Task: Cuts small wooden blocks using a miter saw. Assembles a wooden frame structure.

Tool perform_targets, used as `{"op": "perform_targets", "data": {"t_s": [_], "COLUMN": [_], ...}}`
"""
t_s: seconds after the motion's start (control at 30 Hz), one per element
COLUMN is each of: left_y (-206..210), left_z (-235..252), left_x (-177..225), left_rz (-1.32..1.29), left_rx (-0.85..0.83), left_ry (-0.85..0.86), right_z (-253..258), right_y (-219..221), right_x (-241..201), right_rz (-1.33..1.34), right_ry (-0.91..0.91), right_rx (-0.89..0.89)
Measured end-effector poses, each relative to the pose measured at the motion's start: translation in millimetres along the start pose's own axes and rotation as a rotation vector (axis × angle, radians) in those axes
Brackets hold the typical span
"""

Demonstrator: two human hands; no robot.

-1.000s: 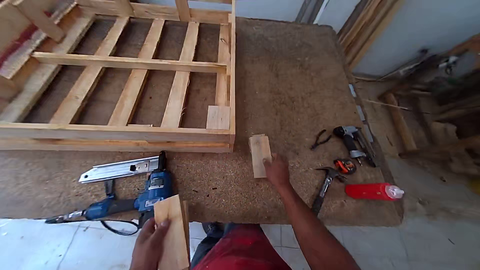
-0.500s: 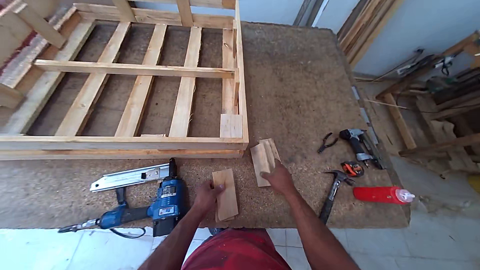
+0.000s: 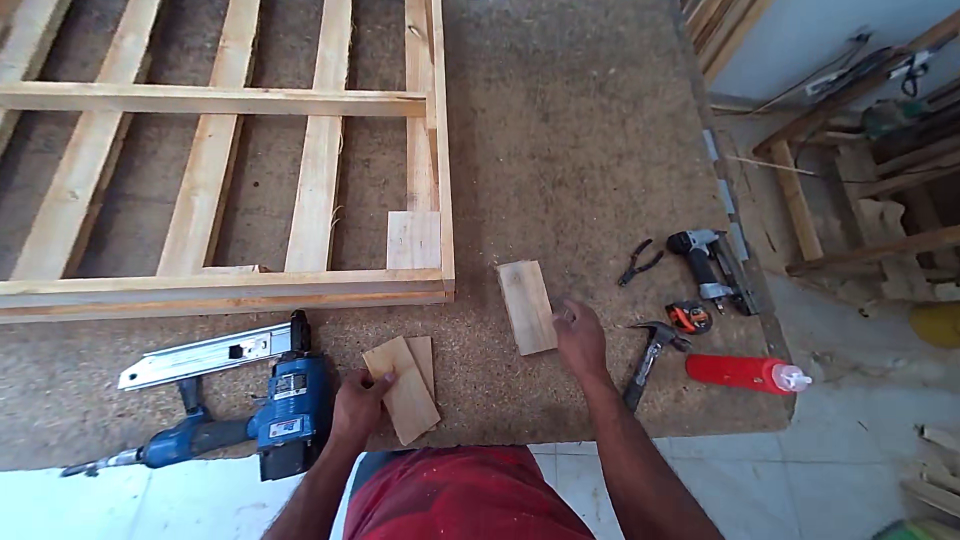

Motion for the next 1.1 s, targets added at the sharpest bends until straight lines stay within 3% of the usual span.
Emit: {"op": "perform_targets", "data": {"t_s": [0.2, 0.3, 0.43, 0.5, 0.7, 0.83, 0.97, 1.1], "left_y": [-2, -13, -45, -67, -116, -122, -118, -114], "left_z": [-15, -24, -47, -64, -105, -119, -116, -116], "left_x": [15, 39, 92, 121, 208, 236, 225, 197], "left_rz": [-0.22, -0.398, -0.525, -0.547, -0.465, -0.316, -0.246, -0.056], "left_rx": [0.004, -0.046, -0.13, -0.143, -0.187, -0.272, -0.418, -0.511], "left_ry": [0.02, 0.113, 0.363, 0.515, 0.948, 1.158, 1.079, 0.986], "right_z": [-15, -8, -18, -39, -128, -150, -150, -177], "right_y": [50, 58, 36, 24, 3, 11, 22, 55], "right_x": [-43, -37, -44, -78, -257, -300, -281, -281], "right_rz": [-0.362, -0.421, -0.322, -0.14, 0.32, 0.305, 0.454, 0.35], "right_ry": [-0.155, -0.079, -0.093, -0.178, -0.763, -0.933, -0.85, -0.96], "right_rx": [-0.168, -0.1, -0.014, -0.067, -0.331, -0.347, -0.386, -0.446]}}
Point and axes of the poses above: each hand's wrist, its own z-axis towards the middle knuckle, its own y-axis out of the palm, x = y × z, the point moved 9 cm from there along z, towards the middle knuckle, and after that the axes turned 10 degrees about z, right-handed, at the moved point
